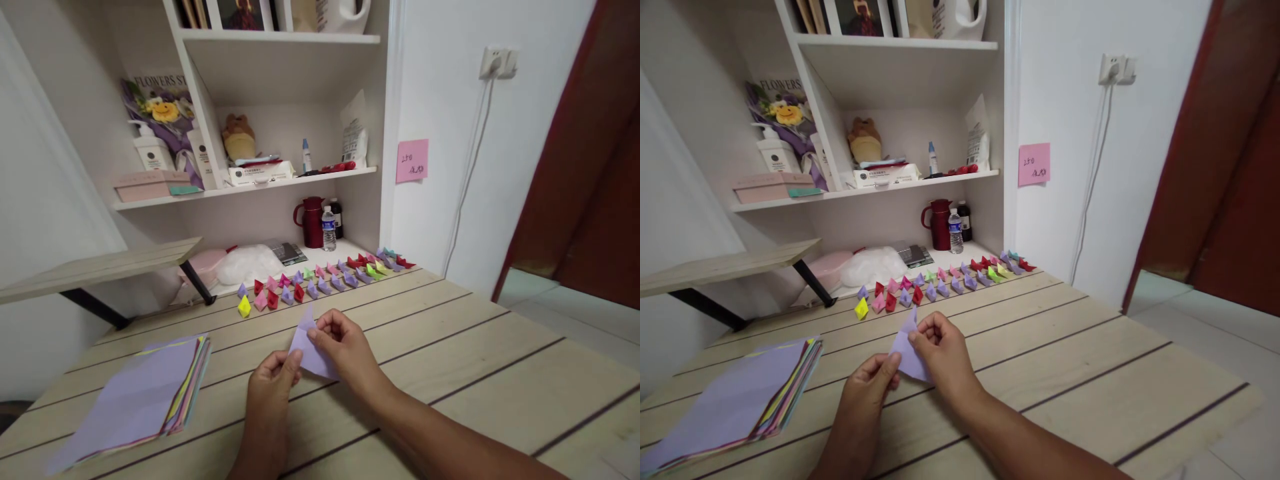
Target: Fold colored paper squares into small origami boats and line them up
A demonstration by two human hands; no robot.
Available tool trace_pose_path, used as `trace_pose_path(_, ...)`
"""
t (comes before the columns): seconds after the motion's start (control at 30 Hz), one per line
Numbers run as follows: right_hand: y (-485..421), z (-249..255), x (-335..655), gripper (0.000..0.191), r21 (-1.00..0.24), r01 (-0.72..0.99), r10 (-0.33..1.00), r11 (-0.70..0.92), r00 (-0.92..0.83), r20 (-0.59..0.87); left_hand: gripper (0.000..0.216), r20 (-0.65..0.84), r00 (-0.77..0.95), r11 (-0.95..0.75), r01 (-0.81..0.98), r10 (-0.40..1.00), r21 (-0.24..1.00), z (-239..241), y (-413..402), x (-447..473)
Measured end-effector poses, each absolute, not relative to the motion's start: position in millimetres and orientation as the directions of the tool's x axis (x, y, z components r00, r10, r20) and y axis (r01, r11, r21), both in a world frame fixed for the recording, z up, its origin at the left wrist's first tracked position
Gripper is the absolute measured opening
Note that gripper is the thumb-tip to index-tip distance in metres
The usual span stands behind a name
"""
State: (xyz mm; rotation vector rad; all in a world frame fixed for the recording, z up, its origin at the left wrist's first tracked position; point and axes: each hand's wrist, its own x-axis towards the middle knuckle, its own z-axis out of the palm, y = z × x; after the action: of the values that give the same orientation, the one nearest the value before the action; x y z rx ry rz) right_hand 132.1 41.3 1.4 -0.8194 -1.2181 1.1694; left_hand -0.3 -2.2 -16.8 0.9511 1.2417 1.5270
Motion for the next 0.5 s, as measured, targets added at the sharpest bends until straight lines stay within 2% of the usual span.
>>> trace_pose_path(0.1, 40, 3, 132, 0.03, -0.938, -0.238, 0.958, 0.251, -0.08, 0.277, 0.042, 0.002, -0.291, -0.066, -0.21, 0.957, 0.975, -18, -3, -2)
trace_pose_path(0.27, 37, 6, 131, 0.03, -0.935, -0.248, 0.951, 0.254, -0.11, 0.288, 0.043, -0.011, -0.211, -0.059, -0.322, 0.977, 0.945, -16, -2, -7)
trace_pose_path(0.5, 42, 10, 140, 0.043, -0.925, -0.31, 0.949, 0.219, -0.155, 0.276, 0.04, -0.021, -0.125, -0.047, -0.518, 0.992, 0.854, -14, -1, -12)
